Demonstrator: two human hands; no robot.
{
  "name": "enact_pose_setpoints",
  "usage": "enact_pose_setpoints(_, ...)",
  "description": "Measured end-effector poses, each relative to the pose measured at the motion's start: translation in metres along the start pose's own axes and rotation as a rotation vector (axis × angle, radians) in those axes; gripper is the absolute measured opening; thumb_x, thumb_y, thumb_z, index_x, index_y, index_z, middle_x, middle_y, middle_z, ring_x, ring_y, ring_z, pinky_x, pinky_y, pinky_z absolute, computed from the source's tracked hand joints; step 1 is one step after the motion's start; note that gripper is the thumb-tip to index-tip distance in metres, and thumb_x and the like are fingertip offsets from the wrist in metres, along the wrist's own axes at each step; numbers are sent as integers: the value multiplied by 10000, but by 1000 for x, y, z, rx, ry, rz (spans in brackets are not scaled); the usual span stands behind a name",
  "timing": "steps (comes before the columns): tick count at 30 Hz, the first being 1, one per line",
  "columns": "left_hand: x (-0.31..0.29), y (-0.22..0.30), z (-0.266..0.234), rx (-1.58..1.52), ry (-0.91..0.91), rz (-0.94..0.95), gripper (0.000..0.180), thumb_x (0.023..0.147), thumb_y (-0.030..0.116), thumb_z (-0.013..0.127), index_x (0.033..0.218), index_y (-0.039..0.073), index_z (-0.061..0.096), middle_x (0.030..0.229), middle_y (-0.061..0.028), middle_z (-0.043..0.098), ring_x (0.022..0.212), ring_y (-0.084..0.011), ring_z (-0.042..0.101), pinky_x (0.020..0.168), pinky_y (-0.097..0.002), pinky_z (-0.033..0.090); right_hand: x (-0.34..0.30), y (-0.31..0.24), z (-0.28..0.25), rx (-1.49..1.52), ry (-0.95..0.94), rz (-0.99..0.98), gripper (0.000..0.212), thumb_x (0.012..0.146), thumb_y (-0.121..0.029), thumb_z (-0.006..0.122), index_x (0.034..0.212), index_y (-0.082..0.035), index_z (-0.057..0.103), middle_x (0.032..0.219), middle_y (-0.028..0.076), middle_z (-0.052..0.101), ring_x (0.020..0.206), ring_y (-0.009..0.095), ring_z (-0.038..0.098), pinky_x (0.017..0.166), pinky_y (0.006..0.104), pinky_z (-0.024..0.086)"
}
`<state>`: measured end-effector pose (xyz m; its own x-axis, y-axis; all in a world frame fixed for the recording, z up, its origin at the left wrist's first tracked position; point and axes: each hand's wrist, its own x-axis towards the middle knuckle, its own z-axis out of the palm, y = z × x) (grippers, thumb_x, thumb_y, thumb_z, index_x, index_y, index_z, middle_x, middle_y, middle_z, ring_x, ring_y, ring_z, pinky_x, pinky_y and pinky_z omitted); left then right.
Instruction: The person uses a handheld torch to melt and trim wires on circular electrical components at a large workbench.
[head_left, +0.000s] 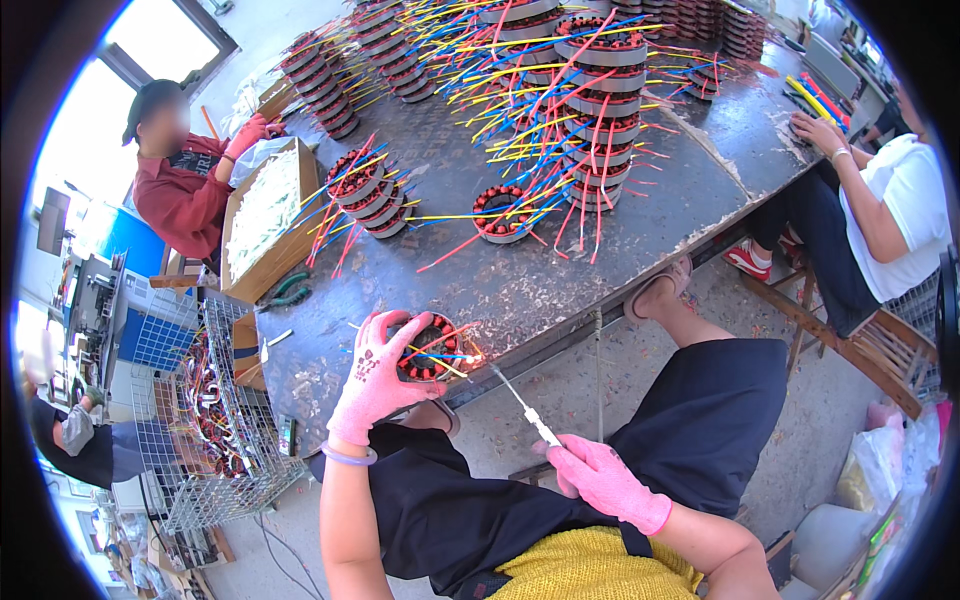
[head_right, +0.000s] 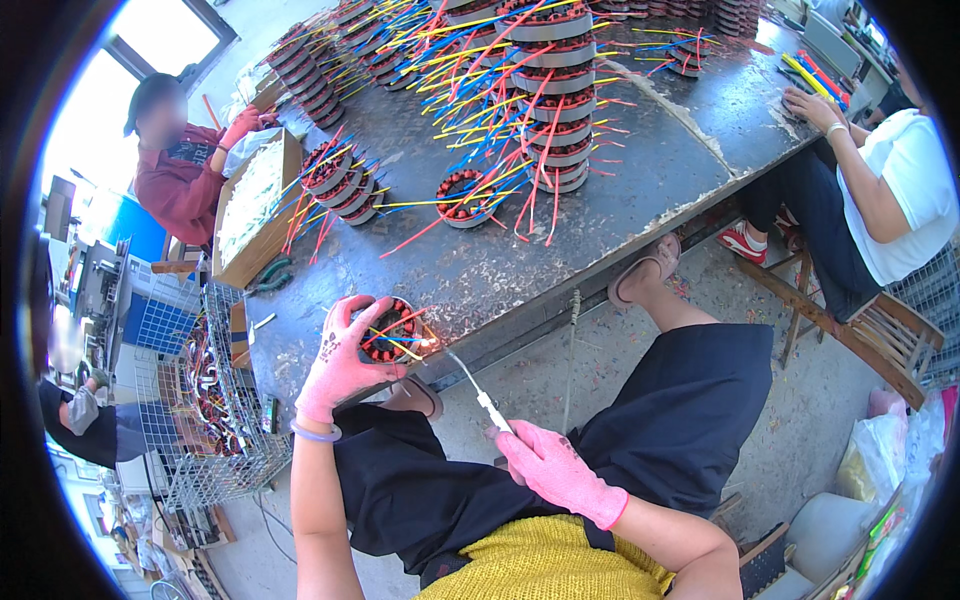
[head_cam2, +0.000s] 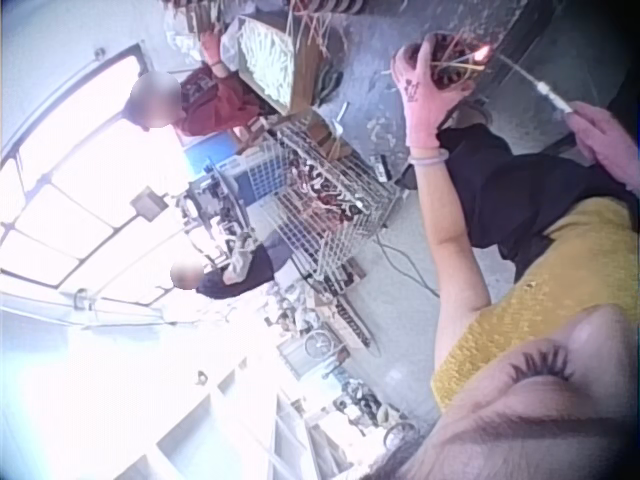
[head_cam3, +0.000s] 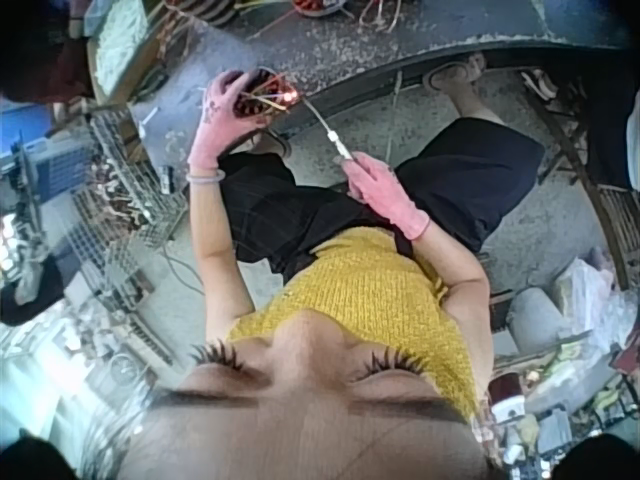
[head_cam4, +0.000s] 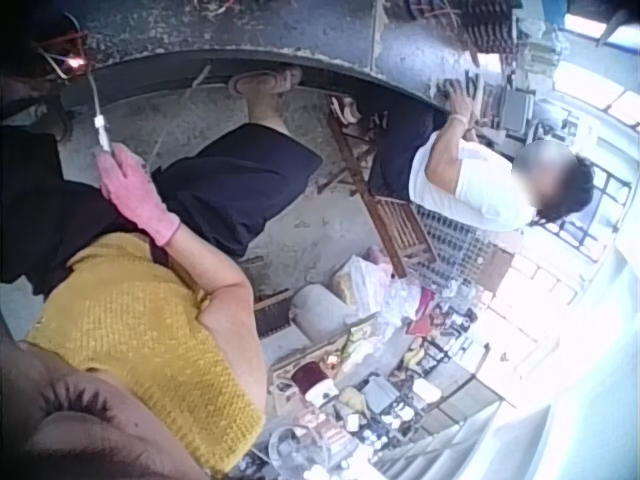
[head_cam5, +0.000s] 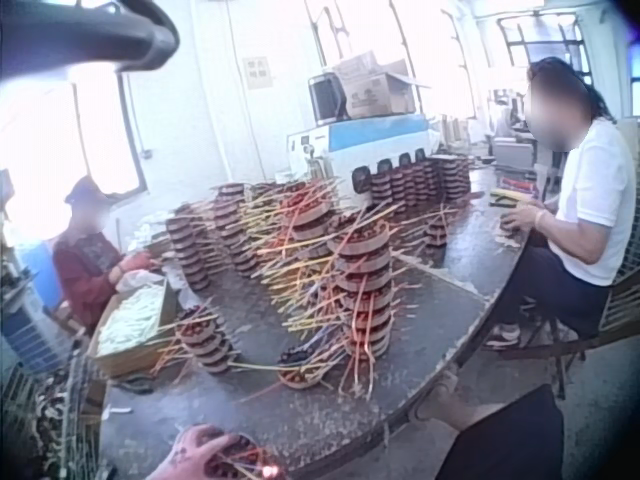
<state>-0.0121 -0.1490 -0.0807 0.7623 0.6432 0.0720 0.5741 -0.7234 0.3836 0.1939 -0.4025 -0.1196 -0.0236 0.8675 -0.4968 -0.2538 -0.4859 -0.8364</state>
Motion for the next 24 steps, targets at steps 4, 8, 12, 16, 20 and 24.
enact_pose_setpoints(4,-1,-2,-2,5,19,18,914,547,286,915,1382,150,569,1324,-144,525,1317,-426,420,1173,-513,298,-2,-5,0,13,19,-26,363,1053,-310,481,1198,-15,637,660,2,510,593,74,469,571,272,405)
enact_pose_setpoints(8,2,-12,0,8,7,141,902,555,295,907,1380,155,571,1337,-129,528,1350,-407,407,1202,-517,261,-4,-9,-2,21,32,9,361,1055,-284,481,1222,1,629,672,-10,503,599,64,467,570,257,399)
enact_pose_setpoints(12,1,-5,2,56,45,137,903,551,294,901,1384,173,574,1359,-121,534,1365,-367,420,1213,-518,249,-5,-11,-1,60,36,3,358,1056,-264,484,1227,20,619,694,-22,505,607,57,469,570,247,399)
enact_pose_setpoints(16,2,-4,-1,65,41,137,919,530,298,906,1382,191,579,1371,-113,541,1370,-344,430,1214,-521,247,-4,-10,-1,77,35,12,358,1055,-254,489,1235,29,612,705,-22,510,609,56,475,569,243,400)
enact_pose_setpoints(20,1,-7,0,51,24,121,964,493,288,924,1386,175,578,1409,-101,523,1412,-366,373,1218,-519,241,-5,-15,-2,33,32,13,367,1056,-266,488,1240,27,610,701,-22,510,609,57,479,568,244,401)
enact_pose_setpoints(24,1,-8,0,33,26,113,951,501,280,922,1381,170,579,1414,-98,523,1417,-367,367,1218,-518,240,-4,-17,0,21,28,12,376,1057,-277,486,1242,26,610,698,-21,510,609,57,481,568,246,402)
